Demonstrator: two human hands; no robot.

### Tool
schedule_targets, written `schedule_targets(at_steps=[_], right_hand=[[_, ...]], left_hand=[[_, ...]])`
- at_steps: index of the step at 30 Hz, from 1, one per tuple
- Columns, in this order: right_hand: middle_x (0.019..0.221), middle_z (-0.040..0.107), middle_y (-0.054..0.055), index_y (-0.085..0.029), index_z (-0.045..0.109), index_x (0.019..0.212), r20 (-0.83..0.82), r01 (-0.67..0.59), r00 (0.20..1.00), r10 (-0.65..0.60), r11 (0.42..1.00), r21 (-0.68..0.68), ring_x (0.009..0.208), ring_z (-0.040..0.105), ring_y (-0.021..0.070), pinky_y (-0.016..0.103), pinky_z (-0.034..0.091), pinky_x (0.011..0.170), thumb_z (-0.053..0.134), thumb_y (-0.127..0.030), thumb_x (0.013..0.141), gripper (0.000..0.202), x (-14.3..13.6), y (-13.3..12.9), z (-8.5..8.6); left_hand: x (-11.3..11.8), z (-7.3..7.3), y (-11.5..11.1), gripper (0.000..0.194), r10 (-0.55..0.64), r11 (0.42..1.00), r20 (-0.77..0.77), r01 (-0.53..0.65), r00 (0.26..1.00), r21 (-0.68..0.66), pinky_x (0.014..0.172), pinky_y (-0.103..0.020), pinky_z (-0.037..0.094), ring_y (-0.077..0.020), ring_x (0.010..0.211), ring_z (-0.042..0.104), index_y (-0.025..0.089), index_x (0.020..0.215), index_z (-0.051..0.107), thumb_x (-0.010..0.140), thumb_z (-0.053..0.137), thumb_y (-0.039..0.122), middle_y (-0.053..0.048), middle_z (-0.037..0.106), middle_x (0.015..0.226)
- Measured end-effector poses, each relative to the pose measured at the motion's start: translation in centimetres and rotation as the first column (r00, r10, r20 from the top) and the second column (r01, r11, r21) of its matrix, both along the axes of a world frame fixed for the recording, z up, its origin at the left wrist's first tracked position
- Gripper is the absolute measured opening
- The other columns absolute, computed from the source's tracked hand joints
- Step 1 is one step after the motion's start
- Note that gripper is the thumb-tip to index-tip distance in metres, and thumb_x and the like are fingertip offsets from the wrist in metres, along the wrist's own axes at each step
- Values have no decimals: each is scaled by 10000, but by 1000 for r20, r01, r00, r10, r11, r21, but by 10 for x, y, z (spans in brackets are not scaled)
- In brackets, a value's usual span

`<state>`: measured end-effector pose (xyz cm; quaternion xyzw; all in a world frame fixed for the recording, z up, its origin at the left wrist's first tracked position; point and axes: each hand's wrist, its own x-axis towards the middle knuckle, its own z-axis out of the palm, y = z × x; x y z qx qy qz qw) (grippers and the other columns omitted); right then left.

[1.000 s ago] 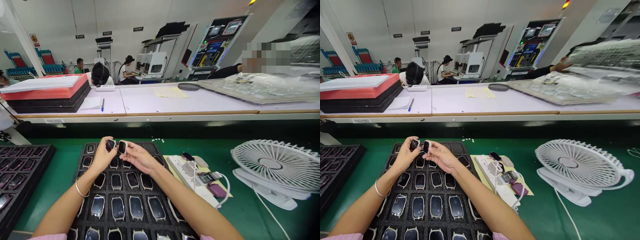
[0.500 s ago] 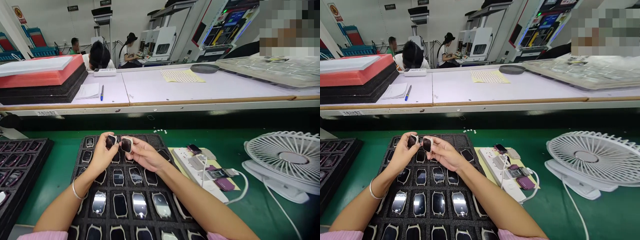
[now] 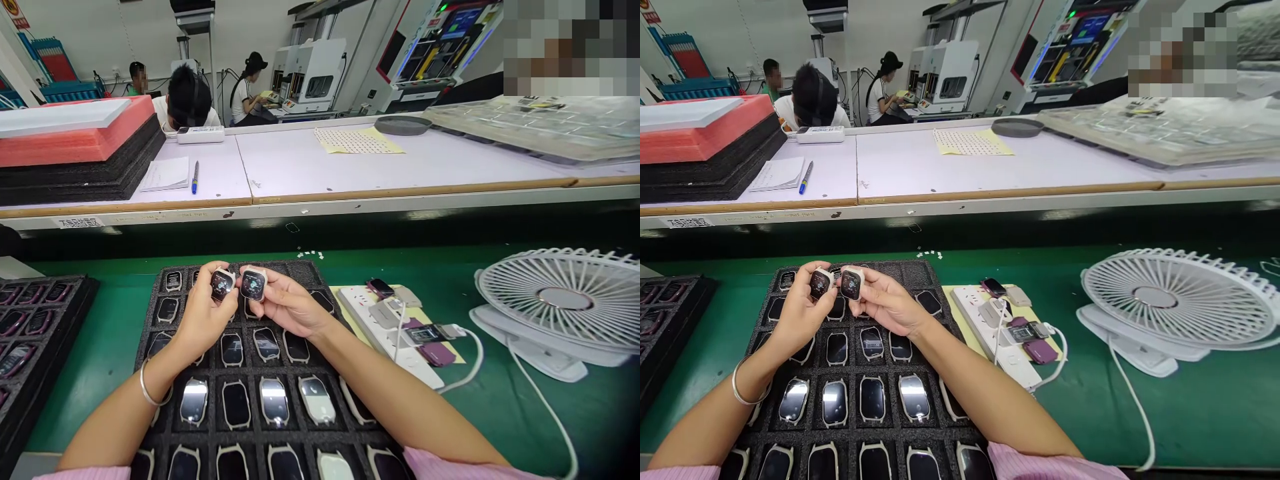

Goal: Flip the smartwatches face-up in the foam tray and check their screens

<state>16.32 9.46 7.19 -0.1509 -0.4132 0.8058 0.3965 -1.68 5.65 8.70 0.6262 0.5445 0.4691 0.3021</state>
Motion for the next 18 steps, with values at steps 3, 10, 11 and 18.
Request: schedule_targets(at_steps=[3, 10, 11, 18], right_hand=[[1057, 684, 45, -227, 685, 1156, 4, 1, 1000, -1, 1000, 16, 644, 585, 103, 257, 533, 644, 851, -364, 763, 448, 0, 0, 1], [1068, 689, 42, -232, 692, 1162, -14, 2, 1000, -1, 1000, 24, 644, 602, 112, 267, 531, 652, 866, -352, 755, 459, 1, -1, 1], [1073, 690, 46, -227, 692, 1165, -25, 0, 1000, 1, 1000, 25, 647, 604, 112, 264, 531, 651, 865, -346, 758, 458, 2, -1, 1], [1081, 692, 48, -216, 699, 1169, -72, -33, 997, 35, 999, 34, 649, 619, 106, 246, 516, 640, 849, -311, 789, 419, 3, 0, -2]], left_hand=[[1, -1, 0, 372, -21, 1000, 12, 21, 1000, 5, 789, -296, 485, -189, 912, 623, 215, 1184, 514, 822, 583, 263, -35, 638, 981], [2, 2, -1, 330, 6, 1000, -2, -6, 1000, 23, 740, -288, 464, -169, 839, 591, 209, 1130, 531, 808, 586, 255, -22, 613, 938], [2, 2, 0, 328, 16, 1000, 5, -16, 1000, 26, 729, -284, 459, -161, 818, 578, 207, 1129, 531, 809, 587, 256, -19, 605, 937], [3, 3, 1, 329, 10, 1000, 59, -12, 998, 29, 731, -282, 438, -150, 799, 557, 195, 1114, 531, 792, 587, 231, -10, 580, 916]])
